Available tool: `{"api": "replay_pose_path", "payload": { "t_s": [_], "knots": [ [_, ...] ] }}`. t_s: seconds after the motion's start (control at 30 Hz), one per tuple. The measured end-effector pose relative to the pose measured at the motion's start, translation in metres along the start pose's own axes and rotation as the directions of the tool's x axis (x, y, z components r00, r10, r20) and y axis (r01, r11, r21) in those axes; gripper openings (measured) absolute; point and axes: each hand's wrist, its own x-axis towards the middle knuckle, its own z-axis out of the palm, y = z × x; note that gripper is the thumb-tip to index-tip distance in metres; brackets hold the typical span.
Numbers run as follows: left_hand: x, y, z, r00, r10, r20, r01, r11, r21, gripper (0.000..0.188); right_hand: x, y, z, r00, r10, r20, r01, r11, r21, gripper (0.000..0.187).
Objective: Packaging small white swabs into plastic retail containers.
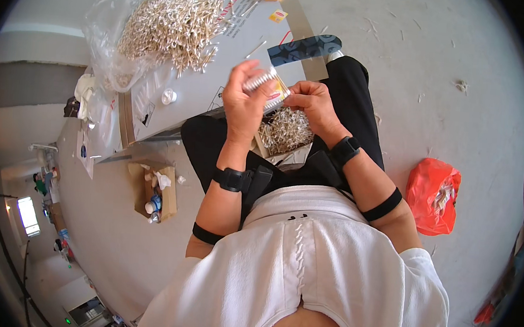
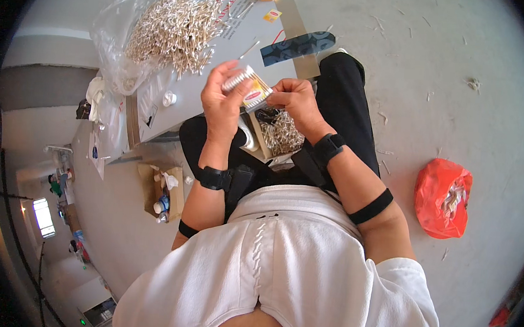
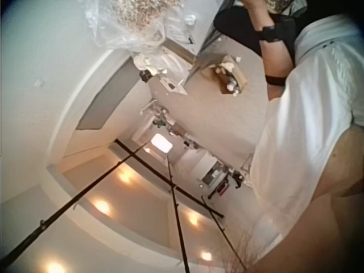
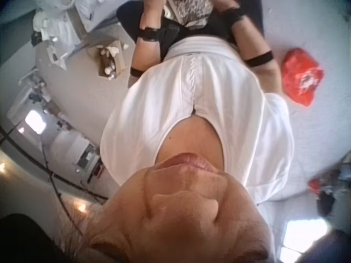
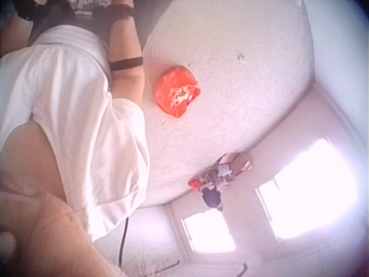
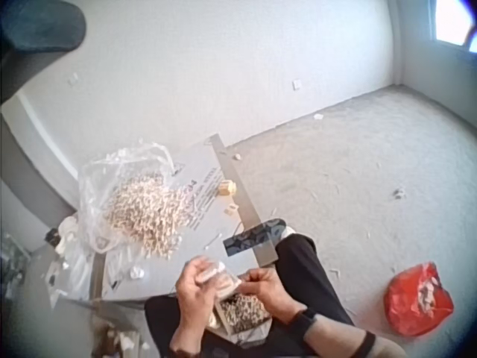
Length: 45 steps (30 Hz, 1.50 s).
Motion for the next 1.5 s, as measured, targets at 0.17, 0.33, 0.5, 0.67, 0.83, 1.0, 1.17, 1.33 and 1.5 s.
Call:
{"api": "replay_pose_path", "payload": {
  "t_s": [0.17,0.33,0.5,0.67,0.83,1.0,1.17,1.33,1.5],
  "knots": [
    [0.006,-0.023,-0.026,0.999,0.018,-0.034,-0.022,0.991,-0.129,0.043,-0.004,-0.008,0.006,0.994,0.111,-0.009,-0.109,0.986,0.124,0.004],
    [0.001,-0.019,-0.027,0.903,0.353,0.246,-0.429,0.698,0.574,0.052,-0.003,-0.005,0.004,0.988,0.151,0.035,-0.154,0.929,0.336,0.002],
    [-0.004,-0.022,-0.023,0.870,0.418,0.262,-0.485,0.625,0.612,0.044,-0.007,-0.007,0.011,0.962,0.266,0.070,-0.270,0.867,0.419,0.006],
    [-0.006,-0.030,-0.023,0.929,0.322,0.184,-0.371,0.825,0.426,0.036,-0.010,-0.014,0.012,0.969,0.203,0.138,-0.244,0.863,0.443,0.003],
    [-0.009,-0.031,-0.024,0.980,0.154,0.125,-0.180,0.954,0.240,0.028,-0.009,-0.012,0.011,0.977,0.156,0.145,-0.200,0.909,0.365,0.010],
    [-0.011,-0.029,-0.024,0.992,0.031,0.124,-0.049,0.989,0.142,0.027,-0.006,-0.017,0.018,0.975,-0.200,-0.092,0.197,0.980,-0.040,0.027],
    [-0.010,-0.026,-0.021,0.990,0.015,0.141,-0.029,0.994,0.101,0.025,-0.007,-0.021,0.020,0.986,-0.165,-0.025,0.163,0.984,-0.071,0.022],
    [-0.009,-0.035,-0.021,0.988,-0.095,0.125,0.083,0.992,0.097,0.021,-0.003,-0.017,0.020,0.994,-0.077,-0.082,0.072,0.996,-0.058,0.013],
    [-0.009,-0.039,-0.024,0.985,-0.086,0.148,0.070,0.991,0.111,0.022,-0.001,-0.011,0.017,0.992,-0.032,-0.122,0.040,0.997,0.064,0.012]
  ]
}}
